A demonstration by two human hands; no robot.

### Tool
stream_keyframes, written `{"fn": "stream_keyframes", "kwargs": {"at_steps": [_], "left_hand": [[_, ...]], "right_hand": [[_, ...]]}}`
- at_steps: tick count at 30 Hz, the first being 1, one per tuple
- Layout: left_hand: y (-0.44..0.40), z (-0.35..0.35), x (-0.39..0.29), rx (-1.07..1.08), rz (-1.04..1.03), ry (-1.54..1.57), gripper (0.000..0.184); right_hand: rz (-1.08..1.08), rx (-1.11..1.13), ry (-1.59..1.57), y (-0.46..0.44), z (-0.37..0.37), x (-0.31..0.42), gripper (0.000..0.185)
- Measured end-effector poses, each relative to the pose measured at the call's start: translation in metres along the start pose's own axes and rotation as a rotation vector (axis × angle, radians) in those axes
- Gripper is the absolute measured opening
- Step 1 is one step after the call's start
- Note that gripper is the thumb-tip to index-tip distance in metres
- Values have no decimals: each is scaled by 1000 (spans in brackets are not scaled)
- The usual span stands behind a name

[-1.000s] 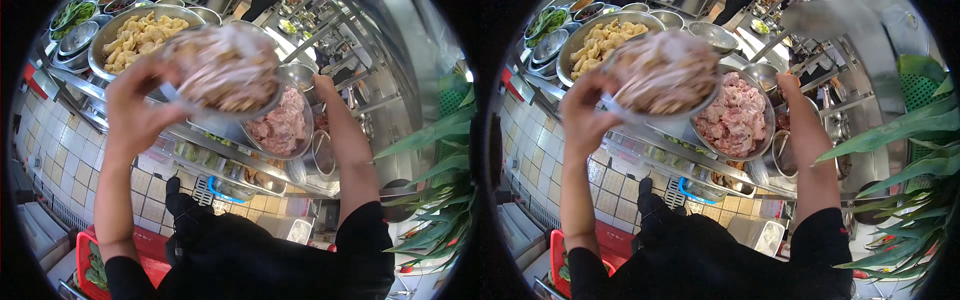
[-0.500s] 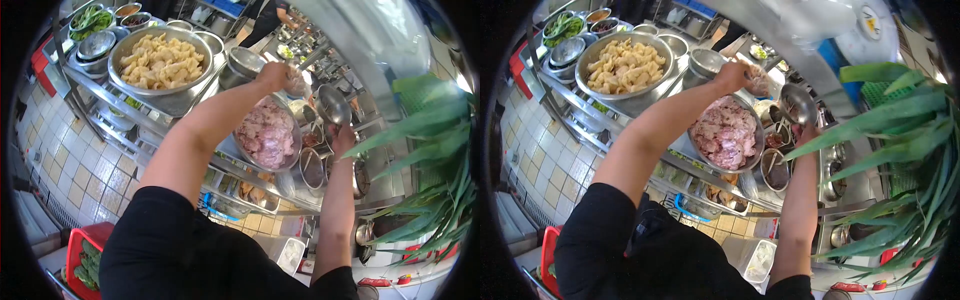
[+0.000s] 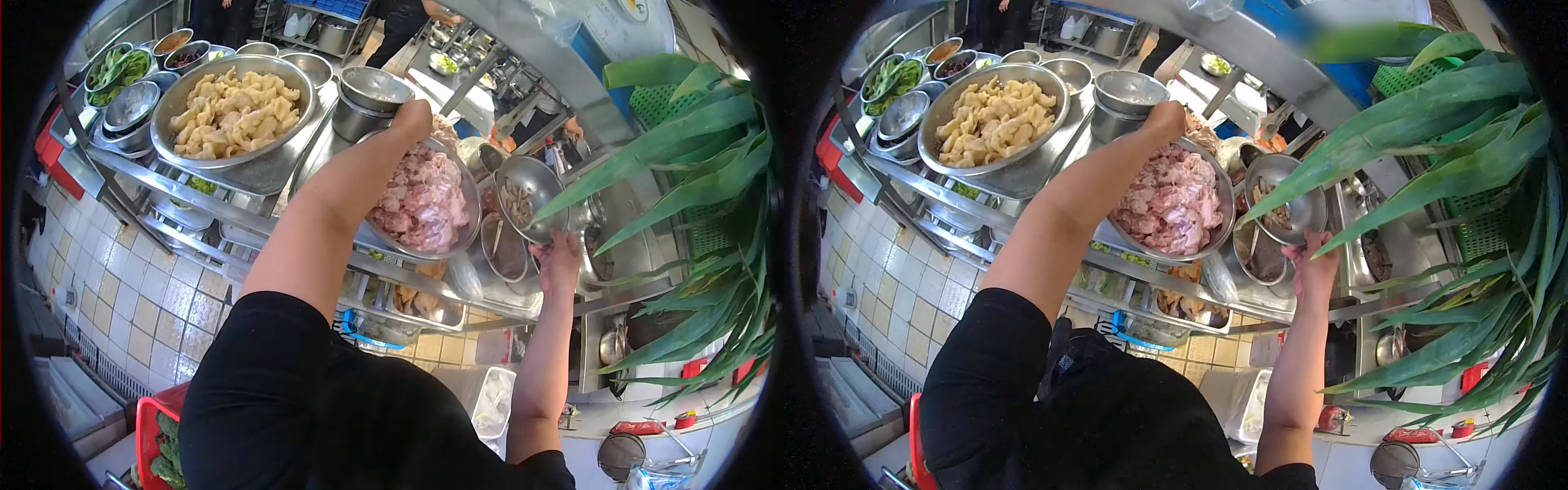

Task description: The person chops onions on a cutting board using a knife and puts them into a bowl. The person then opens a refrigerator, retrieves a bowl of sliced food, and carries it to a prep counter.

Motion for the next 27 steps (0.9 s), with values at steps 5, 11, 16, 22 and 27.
{"fn": "stream_keyframes", "kwargs": {"at_steps": [5,11,16,22,27], "left_hand": [[16,13,-27,134,-212,-200,21],[71,53,-70,432,227,706,56],[104,56,-67,444,140,910,50],[146,105,-79,254,237,746,47],[172,122,-64,170,208,578,50]], "right_hand": [[26,80,17,-13,-34,8,16],[159,224,136,-47,-69,20,14],[631,36,504,-30,-104,79,25],[1141,383,851,39,-203,104,45],[1633,770,1016,114,-235,70,30]]}}
Point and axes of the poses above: each hand's wrist, its own y-axis away from the middle knuckle, its own z-axis out of the back of the hand, x = y × z, the point moved 9 cm from there along -y, towards the middle knuckle, and after that the axes turned 13 degrees about y, right-handed, at the moved point
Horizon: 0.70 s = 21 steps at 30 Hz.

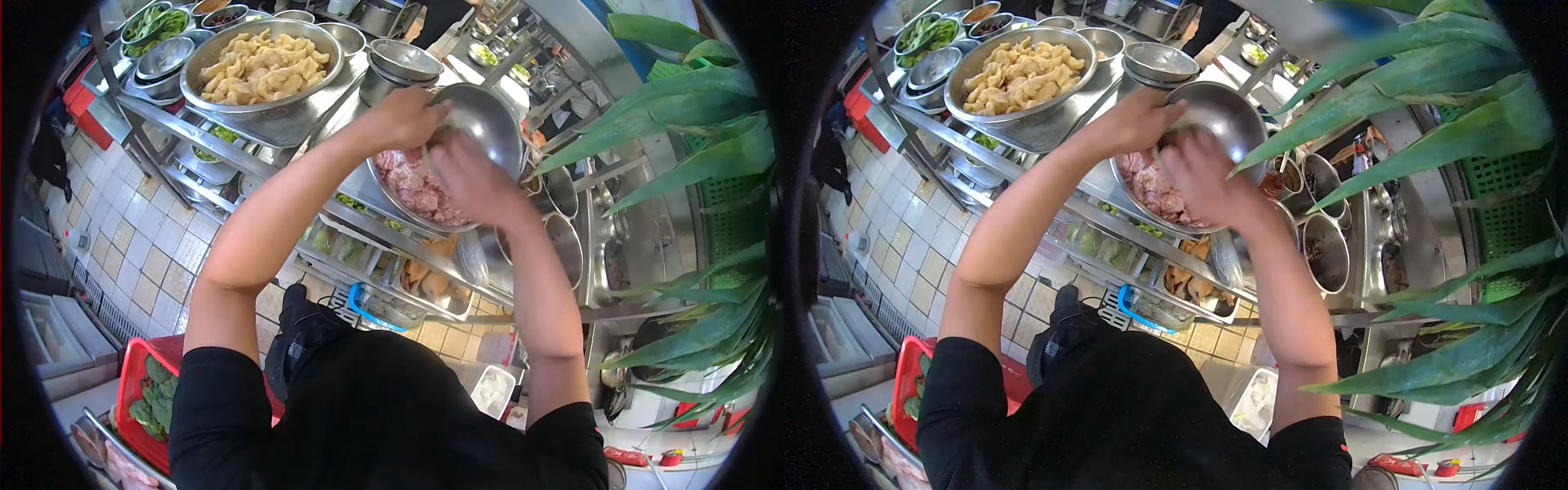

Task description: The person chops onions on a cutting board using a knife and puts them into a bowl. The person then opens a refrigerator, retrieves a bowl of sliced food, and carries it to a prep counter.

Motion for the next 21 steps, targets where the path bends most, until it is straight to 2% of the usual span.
{"fn": "stream_keyframes", "kwargs": {"at_steps": [2,6,8,9,13,15,16,18,19,21], "left_hand": [[38,13,-1,-86,96,49,49],[87,15,8,-70,205,131,50],[107,18,5,-138,248,159,51],[112,19,2,-154,234,144,51],[112,28,13,-197,295,135,53],[104,29,28,-169,279,154,56],[105,29,27,-167,277,153,56],[109,27,32,-156,356,197,53],[110,27,31,-156,351,197,53],[114,15,35,-113,415,360,53]], "right_hand": [[-355,247,-309,13,21,23,32],[-180,182,-133,24,48,65,35],[-79,55,-37,25,64,76,36],[-92,153,-65,25,60,77,37],[-42,190,-146,21,52,77,35],[-14,31,-245,18,56,75,27],[-16,30,-242,16,53,72,27],[-142,-200,-581,15,67,49,26],[-141,-202,-577,12,71,45,26],[-562,-56,-793,17,56,8,30]]}}
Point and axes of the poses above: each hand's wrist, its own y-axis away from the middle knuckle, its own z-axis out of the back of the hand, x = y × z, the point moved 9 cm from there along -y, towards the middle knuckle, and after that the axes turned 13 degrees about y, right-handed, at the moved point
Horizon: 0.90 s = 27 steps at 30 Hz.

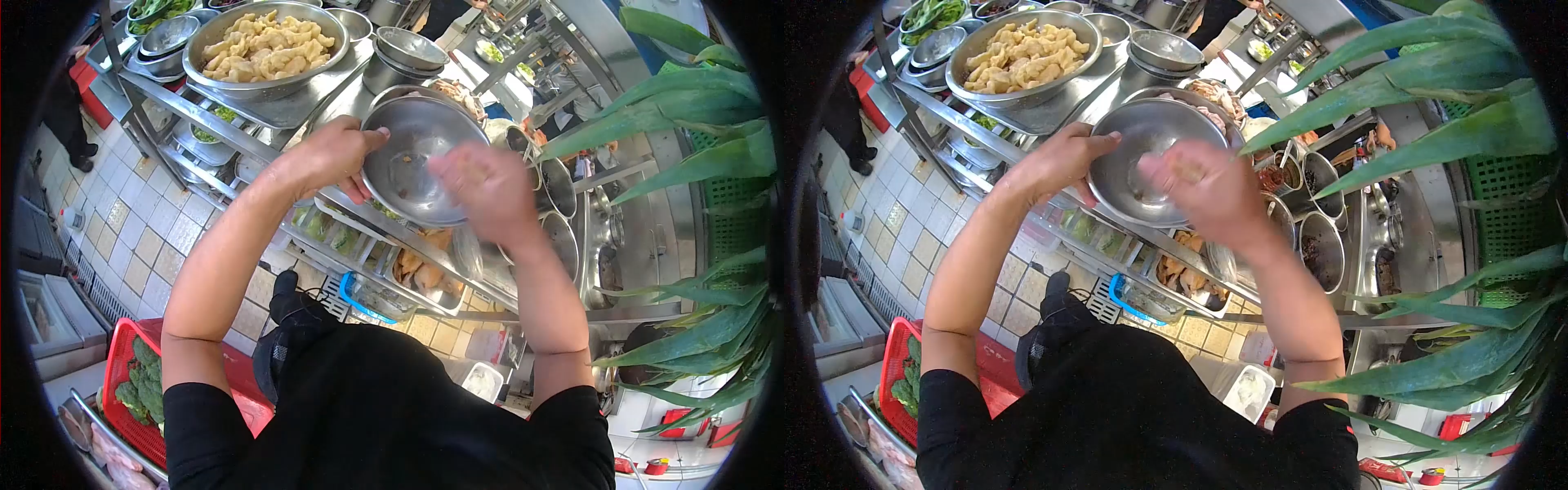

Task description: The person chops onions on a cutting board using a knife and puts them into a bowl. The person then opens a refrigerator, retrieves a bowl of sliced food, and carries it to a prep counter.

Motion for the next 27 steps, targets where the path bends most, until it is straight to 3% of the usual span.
{"fn": "stream_keyframes", "kwargs": {"at_steps": [5,7,9,11,13,15,16,17,19,20,23,26,27], "left_hand": [[5,10,6,-58,38,118,54],[8,18,2,-24,24,180,54],[26,45,4,-151,105,108,49],[7,79,44,-173,-10,348,46],[34,102,42,-223,10,415,47],[44,128,56,-226,-38,463,42],[51,141,63,-233,-84,508,41],[58,151,70,-248,-79,523,41],[71,176,80,-349,-84,461,37],[76,195,93,-470,-60,298,37],[78,203,97,-350,-21,315,38],[72,202,78,-287,-9,206,39],[66,200,71,-264,-11,190,39]], "right_hand": [[-402,13,-685,-69,35,-59,33],[-447,-29,-765,-109,48,-88,33],[-505,-107,-791,-147,49,-142,33],[-626,-115,-702,-179,35,-210,31],[-706,-193,-319,-197,30,-255,30],[-659,-287,-179,-208,15,-288,33],[-452,-372,-37,-221,15,-310,35],[-386,-354,370,-232,16,-337,38],[-346,-122,452,-235,-9,-357,43],[-348,-117,452,-234,-13,-351,43],[-463,-5,397,-220,-18,-341,48],[-402,112,491,-223,-11,-312,50],[-642,121,336,-207,-2,-319,50]]}}
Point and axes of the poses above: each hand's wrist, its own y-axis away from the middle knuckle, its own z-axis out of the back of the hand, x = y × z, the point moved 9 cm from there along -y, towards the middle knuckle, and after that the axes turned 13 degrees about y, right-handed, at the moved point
